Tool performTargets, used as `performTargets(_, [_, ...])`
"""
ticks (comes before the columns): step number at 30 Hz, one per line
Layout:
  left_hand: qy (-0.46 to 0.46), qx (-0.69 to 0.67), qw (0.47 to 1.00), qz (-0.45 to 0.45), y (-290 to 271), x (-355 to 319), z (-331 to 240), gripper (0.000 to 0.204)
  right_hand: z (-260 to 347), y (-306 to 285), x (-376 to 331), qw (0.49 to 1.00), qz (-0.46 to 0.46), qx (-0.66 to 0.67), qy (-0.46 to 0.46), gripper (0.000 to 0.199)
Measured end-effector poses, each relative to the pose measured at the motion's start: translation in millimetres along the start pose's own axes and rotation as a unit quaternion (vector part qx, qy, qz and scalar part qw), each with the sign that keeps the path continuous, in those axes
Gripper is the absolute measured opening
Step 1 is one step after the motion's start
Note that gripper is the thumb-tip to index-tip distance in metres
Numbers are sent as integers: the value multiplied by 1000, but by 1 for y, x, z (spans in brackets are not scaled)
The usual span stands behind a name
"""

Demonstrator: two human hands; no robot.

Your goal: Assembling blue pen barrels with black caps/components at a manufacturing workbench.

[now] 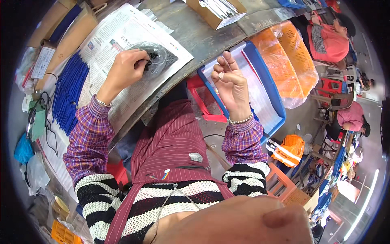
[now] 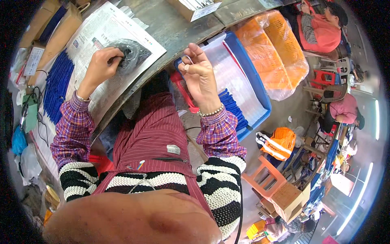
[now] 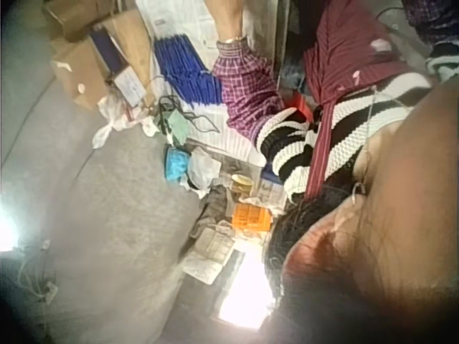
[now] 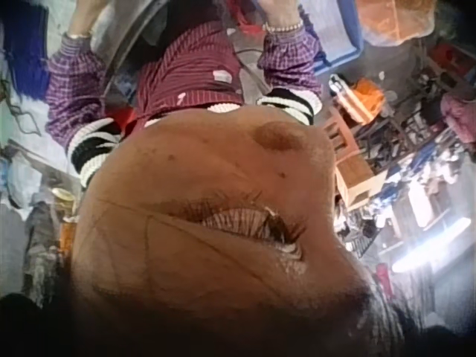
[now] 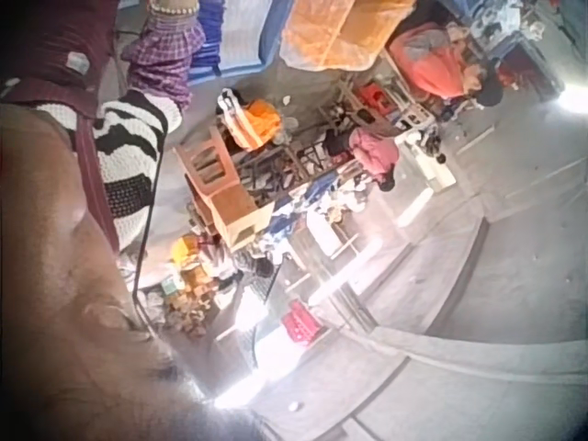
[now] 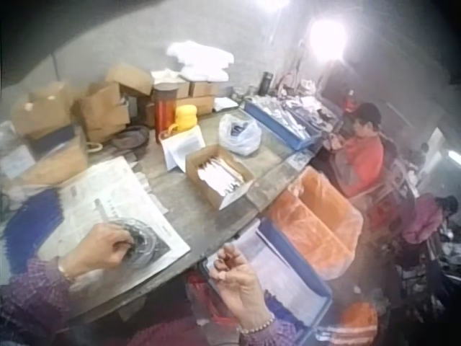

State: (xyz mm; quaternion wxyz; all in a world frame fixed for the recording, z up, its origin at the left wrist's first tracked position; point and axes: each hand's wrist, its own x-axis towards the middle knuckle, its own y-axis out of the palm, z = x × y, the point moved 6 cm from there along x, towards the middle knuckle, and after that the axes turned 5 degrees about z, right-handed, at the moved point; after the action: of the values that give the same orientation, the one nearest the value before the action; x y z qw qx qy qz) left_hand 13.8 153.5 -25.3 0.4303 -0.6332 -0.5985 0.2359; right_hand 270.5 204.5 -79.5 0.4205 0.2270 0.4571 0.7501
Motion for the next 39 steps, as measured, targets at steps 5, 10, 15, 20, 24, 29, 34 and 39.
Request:
performTargets(5, [-2, -1, 1000, -12, 1, 0, 0, 17, 9, 14, -3, 998, -1, -51, -21, 46])
performTargets(10, [-27, -23, 999, 6, 4, 1, 4, 20, 61, 93, -5, 969, 130, -111, -177, 44])
performTargets(15, [-27, -23, 999, 6, 5, 2, 5, 20, 85, 153, -18, 939, 268, -61, -207, 46])
performTargets(20, [12, -27, 999, -12, 6, 6, 5, 21, 83, 161, -9, 930, 278, -100, -220, 43])
performTargets(24, [-37, -35, 999, 7, 5, -2, 12, 20, 68, 168, -15, 927, 285, -111, -218, 41])
performTargets(29, [-38, -37, 999, 1, 5, -8, 17, 20, 81, 255, -84, 915, 292, -151, -234, 39])
performTargets(34, [-45, -39, 998, 12, 4, -9, 14, 18, 80, 175, -26, 902, 296, -187, -254, 37])
performTargets(39, [-47, -35, 998, 19, 4, -9, 15, 18, 87, 180, -36, 885, 297, -225, -280, 35])
